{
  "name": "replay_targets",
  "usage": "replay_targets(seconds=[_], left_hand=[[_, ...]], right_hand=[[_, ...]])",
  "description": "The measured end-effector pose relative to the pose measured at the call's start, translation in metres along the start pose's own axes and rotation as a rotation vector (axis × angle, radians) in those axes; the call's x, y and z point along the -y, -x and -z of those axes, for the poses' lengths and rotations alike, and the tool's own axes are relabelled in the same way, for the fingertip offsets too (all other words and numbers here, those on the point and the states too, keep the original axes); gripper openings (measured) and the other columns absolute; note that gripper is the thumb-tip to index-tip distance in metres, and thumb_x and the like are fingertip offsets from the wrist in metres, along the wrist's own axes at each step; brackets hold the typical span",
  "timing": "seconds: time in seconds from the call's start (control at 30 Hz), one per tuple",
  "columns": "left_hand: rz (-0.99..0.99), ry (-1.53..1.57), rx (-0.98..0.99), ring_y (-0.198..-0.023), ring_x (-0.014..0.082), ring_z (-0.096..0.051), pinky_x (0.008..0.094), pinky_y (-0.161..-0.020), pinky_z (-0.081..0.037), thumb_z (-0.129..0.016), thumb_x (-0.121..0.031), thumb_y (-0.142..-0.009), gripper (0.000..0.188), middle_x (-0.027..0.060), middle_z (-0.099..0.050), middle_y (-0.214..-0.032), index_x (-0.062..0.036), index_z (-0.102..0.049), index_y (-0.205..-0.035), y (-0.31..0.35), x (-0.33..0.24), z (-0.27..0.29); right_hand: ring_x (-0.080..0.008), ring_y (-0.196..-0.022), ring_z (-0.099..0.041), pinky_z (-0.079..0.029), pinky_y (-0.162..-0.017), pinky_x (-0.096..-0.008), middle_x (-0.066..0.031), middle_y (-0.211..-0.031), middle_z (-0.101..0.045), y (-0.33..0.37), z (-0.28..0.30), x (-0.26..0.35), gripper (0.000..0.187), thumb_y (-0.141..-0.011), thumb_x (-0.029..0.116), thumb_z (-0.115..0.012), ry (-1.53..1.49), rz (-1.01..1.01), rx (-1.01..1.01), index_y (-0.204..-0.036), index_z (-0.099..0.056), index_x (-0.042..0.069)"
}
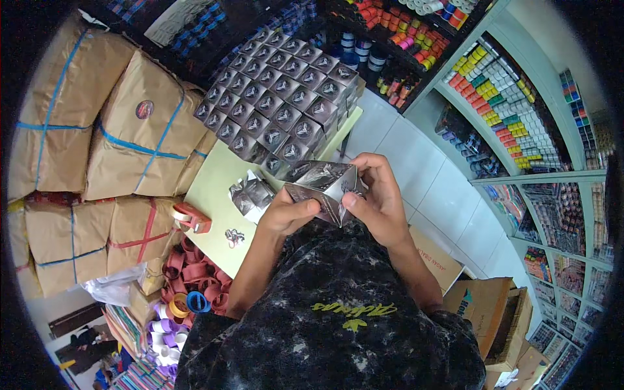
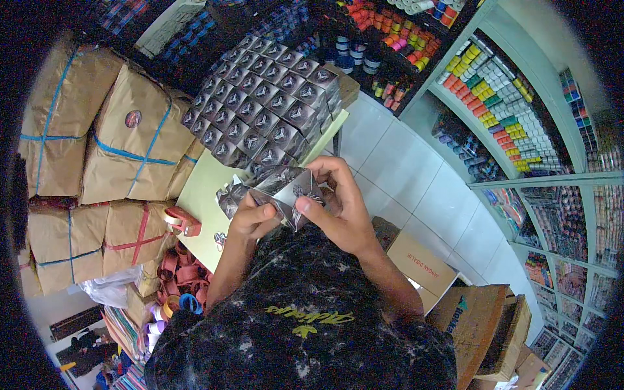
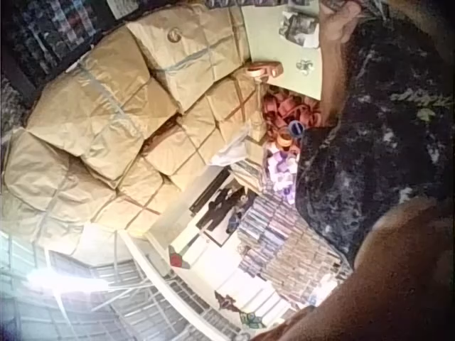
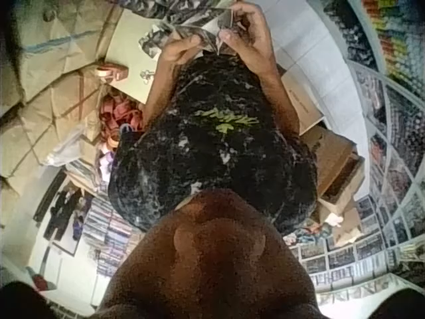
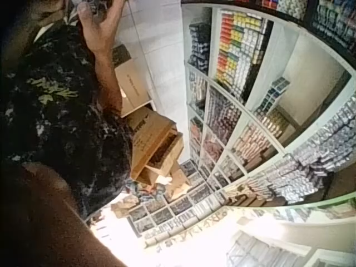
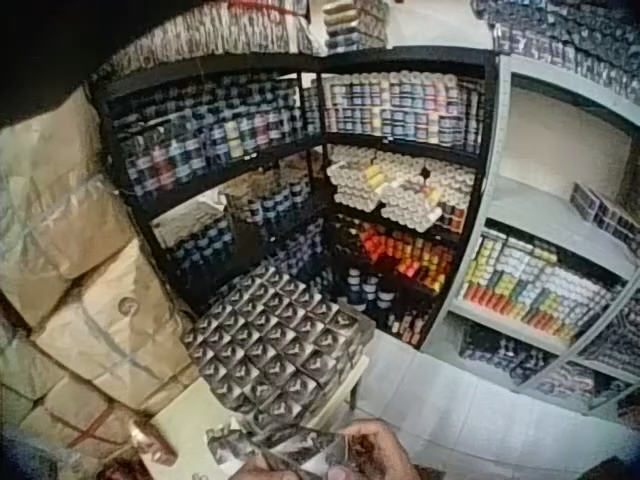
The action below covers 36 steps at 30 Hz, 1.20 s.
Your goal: Assemble small cardboard boxes by folding the flaps.
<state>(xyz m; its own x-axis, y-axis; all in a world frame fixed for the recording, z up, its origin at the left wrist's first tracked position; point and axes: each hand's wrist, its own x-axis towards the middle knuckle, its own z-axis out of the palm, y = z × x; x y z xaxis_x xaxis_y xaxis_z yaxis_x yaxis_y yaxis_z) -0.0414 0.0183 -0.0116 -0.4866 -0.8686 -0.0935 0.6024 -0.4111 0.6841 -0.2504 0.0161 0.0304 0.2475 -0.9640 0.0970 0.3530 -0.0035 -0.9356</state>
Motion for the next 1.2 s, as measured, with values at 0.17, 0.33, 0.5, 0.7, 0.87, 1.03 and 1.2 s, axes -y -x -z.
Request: replay_targets(seconds=[0.17, 0.33, 0.5, 0.7, 0.87, 1.03, 1.2], left_hand=[[0.035, 0.048, -0.074, -0.114, 0.0233, -0.065, 0.0406, -0.100, -0.051, -0.077, -0.009, -0.088, 0.056, 0.0124, -0.067, -0.126, 0.0013, -0.053, -0.138, -0.002, -0.004, 0.000], [0.027, -0.205, -0.214, -0.105, 0.0157, -0.066, 0.0327, -0.097, -0.050, -0.079, -0.014, -0.089, 0.044, 0.0067, -0.071, -0.115, 0.0014, -0.064, -0.127, -0.008, -0.007, -0.006], [-0.168, -0.137, -0.139, -0.101, 0.0192, -0.067, 0.0373, -0.092, -0.054, -0.072, -0.023, -0.095, 0.040, 0.0128, -0.070, -0.115, 0.0051, -0.064, -0.123, -0.004, -0.006, 0.019], [-0.187, -0.176, -0.208, -0.102, 0.0198, -0.065, 0.0414, -0.091, -0.055, -0.064, -0.037, -0.100, 0.046, 0.0084, -0.065, -0.107, -0.0046, -0.056, -0.132, -0.010, -0.021, 0.028], [-0.102, -0.280, -0.131, -0.123, 0.0242, -0.056, 0.0396, -0.102, -0.047, -0.062, -0.046, -0.100, 0.074, 0.0145, -0.057, -0.136, -0.0045, -0.036, -0.155, -0.021, -0.015, -0.008], [-0.148, -0.437, -0.075, -0.138, 0.0220, -0.046, 0.0354, -0.112, -0.037, -0.060, -0.053, -0.099, 0.087, 0.0149, -0.047, -0.153, -0.0037, -0.025, -0.161, -0.030, 0.000, -0.005], [-0.076, -0.384, -0.054, -0.136, 0.0200, -0.046, 0.0343, -0.114, -0.035, -0.058, -0.038, -0.102, 0.071, 0.0096, -0.051, -0.148, -0.0018, -0.032, -0.157, -0.037, 0.003, -0.005]], right_hand=[[-0.0141, -0.110, -0.052, -0.043, -0.100, -0.0313, -0.0047, -0.118, -0.052, -0.002, 0.008, -0.014, 0.060, -0.089, 0.011, -0.076, 0.057, -0.004, -0.018, -0.139, -0.045, 0.003], [-0.0170, -0.113, -0.058, -0.047, -0.099, -0.0341, -0.0084, -0.128, -0.057, -0.003, 0.009, -0.011, 0.070, -0.090, 0.012, -0.075, 0.284, 0.033, 0.015, -0.151, -0.041, 0.004], [-0.0162, -0.112, -0.056, -0.047, -0.098, -0.0318, -0.0085, -0.125, -0.057, -0.005, 0.013, -0.007, 0.059, -0.097, 0.012, -0.064, 0.129, -0.034, -0.133, -0.151, -0.042, 0.004], [-0.0208, -0.122, -0.051, -0.036, -0.112, -0.0362, -0.0090, -0.128, -0.055, -0.013, 0.024, -0.015, 0.056, -0.099, 0.028, -0.046, -0.108, -0.118, -0.284, -0.149, -0.045, 0.002], [-0.0243, -0.125, -0.057, -0.041, -0.112, -0.0417, -0.0129, -0.132, -0.059, -0.017, 0.026, -0.027, 0.055, -0.101, 0.032, -0.040, -0.555, -0.320, -0.209, -0.146, -0.047, 0.000], [-0.0240, -0.127, -0.057, -0.040, -0.114, -0.0430, -0.0125, -0.134, -0.060, -0.020, 0.018, -0.035, 0.053, -0.103, 0.033, -0.038, -0.571, -0.329, -0.145, -0.145, -0.048, 0.002], [-0.0240, -0.129, -0.055, -0.041, -0.113, -0.0430, -0.0122, -0.137, -0.057, -0.021, 0.015, -0.050, 0.052, -0.104, 0.032, -0.036, -0.584, -0.353, -0.126, -0.147, -0.045, 0.004]])
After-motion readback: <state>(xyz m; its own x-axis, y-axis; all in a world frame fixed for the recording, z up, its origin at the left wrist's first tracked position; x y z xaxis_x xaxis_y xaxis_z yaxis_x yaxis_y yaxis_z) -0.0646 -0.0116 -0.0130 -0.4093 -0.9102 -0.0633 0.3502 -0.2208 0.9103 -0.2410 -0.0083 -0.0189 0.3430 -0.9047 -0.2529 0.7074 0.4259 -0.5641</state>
